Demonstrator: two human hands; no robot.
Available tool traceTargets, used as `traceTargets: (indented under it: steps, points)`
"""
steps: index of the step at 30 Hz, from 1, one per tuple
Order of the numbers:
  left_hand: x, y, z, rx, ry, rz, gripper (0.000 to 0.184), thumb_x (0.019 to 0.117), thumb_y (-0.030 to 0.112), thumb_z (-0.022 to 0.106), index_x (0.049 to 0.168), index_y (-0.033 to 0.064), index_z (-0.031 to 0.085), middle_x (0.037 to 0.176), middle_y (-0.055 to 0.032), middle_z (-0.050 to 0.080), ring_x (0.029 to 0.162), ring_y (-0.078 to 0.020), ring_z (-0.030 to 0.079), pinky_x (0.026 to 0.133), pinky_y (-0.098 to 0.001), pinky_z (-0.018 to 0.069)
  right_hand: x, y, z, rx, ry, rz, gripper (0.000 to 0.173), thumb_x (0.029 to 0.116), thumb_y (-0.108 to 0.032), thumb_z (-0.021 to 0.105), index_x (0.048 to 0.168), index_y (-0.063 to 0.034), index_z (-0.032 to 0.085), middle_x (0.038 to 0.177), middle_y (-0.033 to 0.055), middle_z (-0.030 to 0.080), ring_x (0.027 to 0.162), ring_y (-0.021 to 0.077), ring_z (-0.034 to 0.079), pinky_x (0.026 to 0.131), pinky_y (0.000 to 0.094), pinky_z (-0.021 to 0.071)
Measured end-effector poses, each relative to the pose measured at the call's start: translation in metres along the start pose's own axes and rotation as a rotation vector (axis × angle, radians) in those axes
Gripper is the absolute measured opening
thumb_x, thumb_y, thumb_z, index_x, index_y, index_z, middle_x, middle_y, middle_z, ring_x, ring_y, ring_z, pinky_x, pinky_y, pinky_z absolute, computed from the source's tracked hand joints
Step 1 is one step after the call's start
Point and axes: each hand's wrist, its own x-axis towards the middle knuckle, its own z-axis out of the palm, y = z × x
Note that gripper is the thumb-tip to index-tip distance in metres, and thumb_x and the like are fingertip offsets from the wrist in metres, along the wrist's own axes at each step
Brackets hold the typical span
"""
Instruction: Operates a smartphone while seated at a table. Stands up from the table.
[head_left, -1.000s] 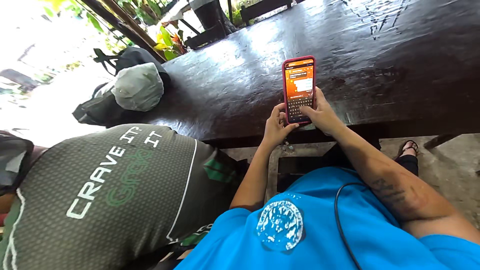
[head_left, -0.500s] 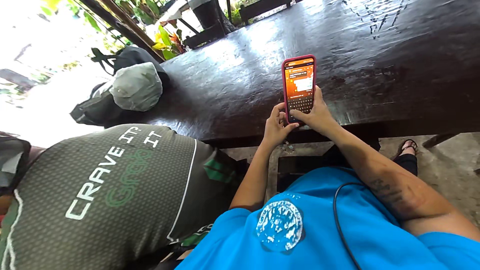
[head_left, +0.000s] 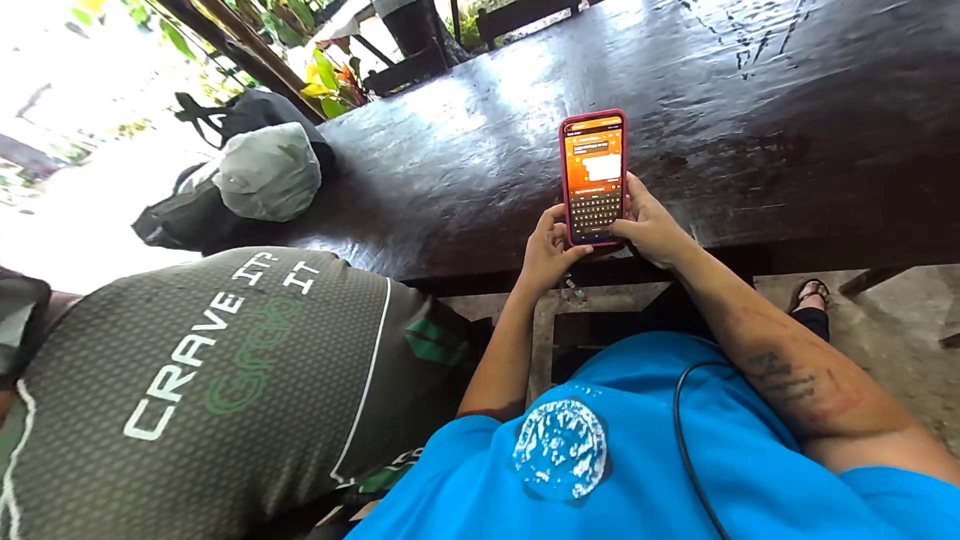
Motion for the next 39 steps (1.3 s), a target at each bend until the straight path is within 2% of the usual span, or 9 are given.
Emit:
traceTargets:
  steps: [7,10,11,14,16,20,23,28,39]
  points:
    - [-0.001,-0.0009,0.0005,0.019,0.005,0.011,0.075,0.0784,-0.009,0.079,0.142,0.0004,0.041,0.103,-0.0091,0.073,0.086,-0.011,0.071,0.08,-0.0269,0.0592,0.0011,0.0016,0.0041,-0.084,0.072,-0.003,0.081,0.0899,0.016,0.054,0.159,-0.0069,0.018,0.141,0.0152,0.056,0.116,0.017,0.067,0.098,0.0325,0.057]
    - [-0.0069,0.0022,-0.0012,0.063,-0.012,0.004,0.076,0.0794,-0.011,0.078,0.143,0.0102,0.043,0.102,-0.0063,0.072,0.082,-0.0111,0.07,0.073,-0.0251,0.0589,0.0,0.0001,0.0055,-0.045,0.094,-0.002,0.065,0.0974,0.008,0.046,0.156,-0.0076,0.024,0.134,0.0131,0.061,0.11,0.0149,0.068,0.094,0.0321,0.0579]
    - [-0.0068,0.0024,-0.0009,0.061,-0.012,0.004,0.076,0.0792,-0.011,0.078,0.143,0.0101,0.043,0.103,-0.0063,0.072,0.083,-0.0111,0.07,0.073,-0.0252,0.0589,0.0002,0.0004,0.0057,-0.027,0.105,0.0,0.059,0.1006,0.003,0.042,0.156,-0.0081,0.026,0.133,0.012,0.061,0.11,0.0143,0.068,0.094,0.0321,0.0576]
    - [-0.0016,-0.0004,0.0016,0.01,0.002,0.016,0.075,0.0779,-0.01,0.079,0.142,0.0,0.041,0.102,-0.0084,0.073,0.089,-0.011,0.071,0.082,-0.0273,0.0595,0.0007,0.0014,0.0052,-0.026,0.117,-0.001,0.05,0.1068,-0.002,0.038,0.155,-0.0084,0.027,0.133,0.0115,0.061,0.111,0.0137,0.067,0.096,0.0311,0.0568]
    - [-0.0011,-0.0006,0.0019,-0.011,0.005,0.016,0.074,0.078,-0.011,0.079,0.141,-0.0012,0.041,0.103,-0.0086,0.073,0.09,-0.0108,0.072,0.084,-0.0275,0.0594,-0.0001,0.0004,0.0058,-0.01,0.1,-0.011,0.052,0.1055,-0.001,0.039,0.156,-0.0082,0.026,0.133,0.0113,0.06,0.111,0.0136,0.067,0.096,0.0306,0.0566]
    - [-0.0011,-0.0016,0.0018,-0.017,0.006,0.022,0.073,0.0782,-0.012,0.078,0.141,-0.0004,0.041,0.104,-0.0093,0.072,0.09,-0.0111,0.071,0.082,-0.0272,0.0592,-0.0006,0.0016,0.0045,-0.053,0.048,-0.037,0.08,0.0886,0.012,0.058,0.156,-0.0073,0.021,0.137,0.0143,0.058,0.114,0.0169,0.068,0.095,0.0328,0.0585]
    - [-0.0015,-0.002,0.0012,-0.015,0.002,0.015,0.074,0.0782,-0.012,0.078,0.142,0.0002,0.041,0.106,-0.0103,0.072,0.093,-0.0126,0.072,0.084,-0.0287,0.0597,-0.0007,0.0033,0.0048,-0.165,0.074,-0.025,0.09,0.083,0.013,0.064,0.158,-0.0087,0.019,0.143,0.0148,0.054,0.12,0.0166,0.064,0.098,0.0332,0.0566]
    - [-0.0011,-0.0013,0.0017,0.015,0.003,0.013,0.074,0.0786,-0.011,0.078,0.142,-0.0008,0.042,0.106,-0.0113,0.072,0.093,-0.0135,0.072,0.085,-0.0303,0.0599,-0.0012,0.0038,0.0035,-0.122,0.056,-0.05,0.088,0.0818,0.013,0.064,0.156,-0.0087,0.022,0.138,0.0143,0.058,0.115,0.0173,0.067,0.095,0.0341,0.0588]
    - [-0.0012,-0.0022,0.0012,0.008,0.002,0.015,0.074,0.0782,-0.011,0.079,0.141,-0.0001,0.042,0.105,-0.01,0.072,0.092,-0.0128,0.072,0.083,-0.0291,0.06,0.0001,0.0046,0.0014,-0.048,0.037,-0.04,0.084,0.0864,0.012,0.057,0.158,-0.0077,0.018,0.139,0.0145,0.057,0.117,0.0178,0.067,0.097,0.0337,0.0578]
